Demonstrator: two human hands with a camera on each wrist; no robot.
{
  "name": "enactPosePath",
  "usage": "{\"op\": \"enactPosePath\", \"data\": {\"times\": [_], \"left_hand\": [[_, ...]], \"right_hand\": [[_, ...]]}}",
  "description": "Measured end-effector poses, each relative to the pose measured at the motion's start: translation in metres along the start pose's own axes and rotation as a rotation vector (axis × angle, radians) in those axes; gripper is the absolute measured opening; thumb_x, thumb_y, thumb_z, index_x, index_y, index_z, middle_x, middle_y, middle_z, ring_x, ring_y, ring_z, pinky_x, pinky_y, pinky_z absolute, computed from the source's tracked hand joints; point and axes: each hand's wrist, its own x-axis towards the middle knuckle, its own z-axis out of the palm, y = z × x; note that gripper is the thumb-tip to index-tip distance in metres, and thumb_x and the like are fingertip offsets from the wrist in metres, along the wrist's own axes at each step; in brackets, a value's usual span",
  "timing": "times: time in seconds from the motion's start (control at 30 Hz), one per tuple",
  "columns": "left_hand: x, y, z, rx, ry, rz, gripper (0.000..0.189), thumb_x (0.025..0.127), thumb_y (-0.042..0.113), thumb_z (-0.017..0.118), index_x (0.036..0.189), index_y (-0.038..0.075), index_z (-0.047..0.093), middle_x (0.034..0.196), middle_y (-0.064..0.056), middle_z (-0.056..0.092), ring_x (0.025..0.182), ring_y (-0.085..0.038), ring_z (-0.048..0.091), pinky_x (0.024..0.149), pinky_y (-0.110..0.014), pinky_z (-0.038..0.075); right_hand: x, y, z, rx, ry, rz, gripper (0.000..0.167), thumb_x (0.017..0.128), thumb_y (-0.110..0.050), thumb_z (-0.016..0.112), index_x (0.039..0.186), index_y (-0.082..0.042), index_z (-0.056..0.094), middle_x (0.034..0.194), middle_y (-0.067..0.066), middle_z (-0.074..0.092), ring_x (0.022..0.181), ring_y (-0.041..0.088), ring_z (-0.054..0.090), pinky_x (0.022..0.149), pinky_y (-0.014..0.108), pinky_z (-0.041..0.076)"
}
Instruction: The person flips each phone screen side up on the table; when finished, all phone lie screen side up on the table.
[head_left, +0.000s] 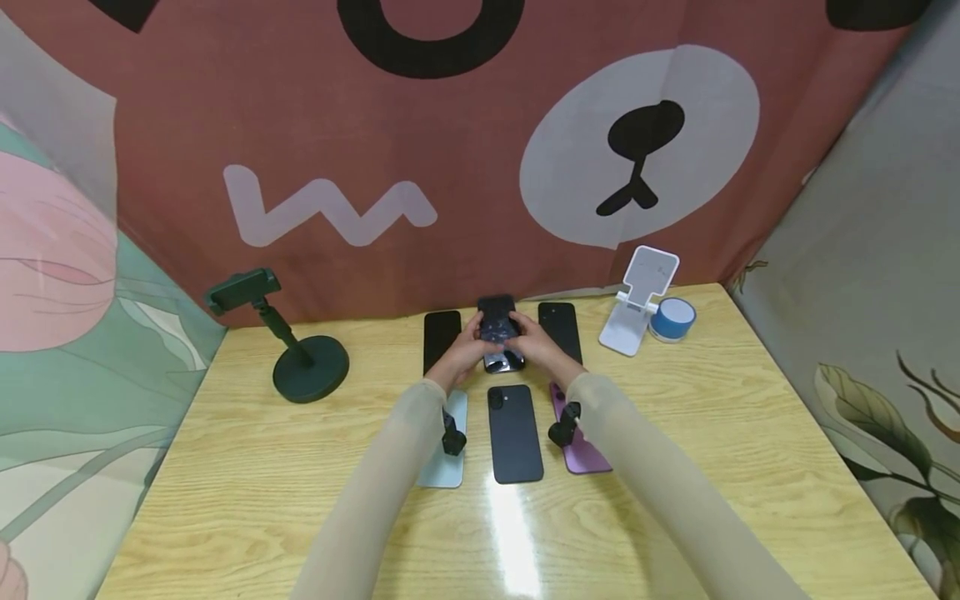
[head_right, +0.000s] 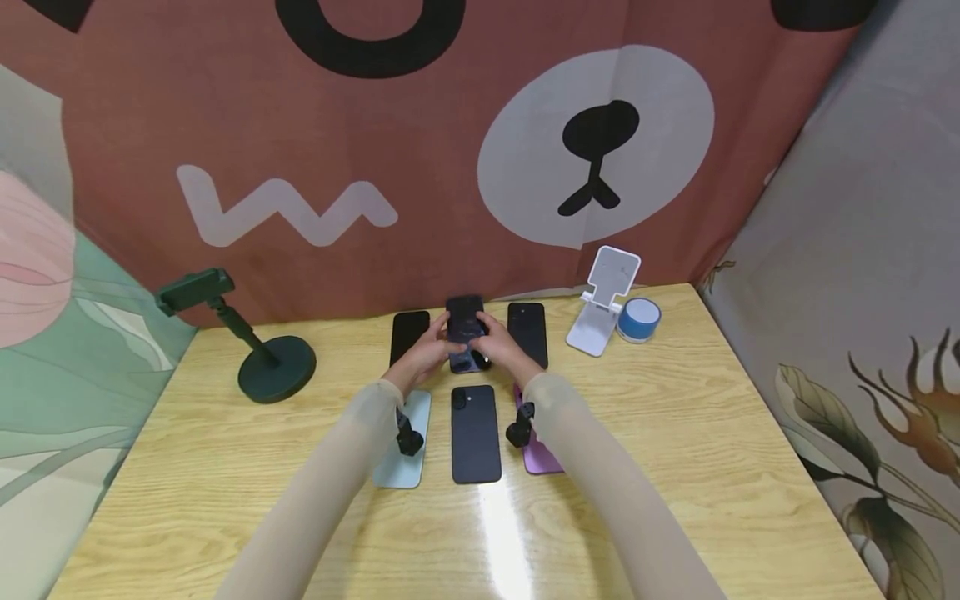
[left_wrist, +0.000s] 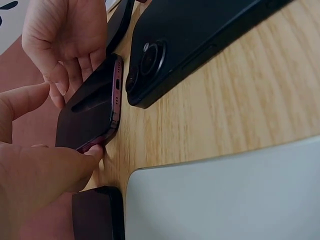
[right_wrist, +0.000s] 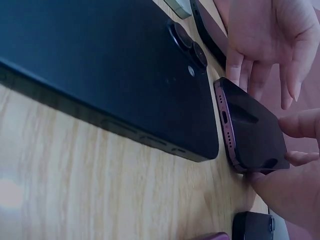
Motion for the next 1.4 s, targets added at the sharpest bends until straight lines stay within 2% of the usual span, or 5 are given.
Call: {"op": "enactPosePath", "data": {"times": [0.37, 0.6, 0.9, 1.07, 1.4], "left_hand": [[-0.0023, 0.0001, -0.0007, 0.017, -0.024, -0.04, 0.089, 0.089, 0.008, 0.063, 0.153, 0.031, 0.006, 0.159, -0.001, -0.002, 0.144, -0.028, 0.008, 0.11, -0.06, 0.012], [-0.0038, 0.0011, -0.0012, 0.012, -0.036, -0.037, 0.088, 0.089, 0.008, 0.062, 0.153, 0.031, 0.006, 0.158, -0.006, -0.008, 0.144, -0.026, -0.004, 0.111, -0.057, 0.01], [-0.0044, 0.0015, -0.0003, 0.054, -0.031, -0.034, 0.088, 0.089, 0.013, 0.064, 0.153, 0.028, 0.006, 0.159, -0.003, -0.006, 0.144, -0.025, -0.004, 0.111, -0.058, 0.009], [-0.005, 0.003, -0.0001, 0.072, -0.017, -0.009, 0.088, 0.088, 0.017, 0.066, 0.153, 0.026, 0.008, 0.159, -0.006, -0.003, 0.144, -0.028, 0.0, 0.111, -0.058, 0.01], [-0.0082, 0.0061, -0.0018, 0.088, 0.008, 0.024, 0.083, 0.09, 0.012, 0.062, 0.153, 0.021, 0.009, 0.158, -0.011, 0.001, 0.144, -0.025, 0.002, 0.113, -0.045, 0.019]], "right_hand": [[-0.0052, -0.0008, 0.0018, 0.028, -0.013, 0.01, 0.067, 0.092, -0.001, 0.049, 0.151, -0.005, 0.019, 0.156, 0.018, 0.014, 0.142, 0.033, 0.014, 0.111, 0.045, 0.024], [-0.0041, 0.003, 0.0009, 0.023, -0.011, -0.009, 0.066, 0.093, -0.004, 0.051, 0.15, -0.004, 0.018, 0.155, 0.019, 0.016, 0.142, 0.032, 0.015, 0.112, 0.043, 0.023], [-0.0087, 0.0035, -0.0017, 0.04, -0.041, 0.032, 0.065, 0.095, -0.01, 0.05, 0.151, -0.007, 0.017, 0.155, 0.02, 0.013, 0.142, 0.033, 0.013, 0.109, 0.053, 0.025], [-0.009, 0.002, -0.002, 0.041, -0.044, 0.01, 0.065, 0.096, -0.01, 0.05, 0.151, -0.005, 0.016, 0.155, 0.02, 0.013, 0.142, 0.033, 0.013, 0.111, 0.049, 0.022], [-0.0089, 0.0049, -0.0002, 0.114, 0.038, -0.055, 0.061, 0.091, -0.001, 0.055, 0.146, 0.003, 0.028, 0.145, 0.025, 0.034, 0.135, 0.036, 0.032, 0.11, 0.045, 0.026]]}}
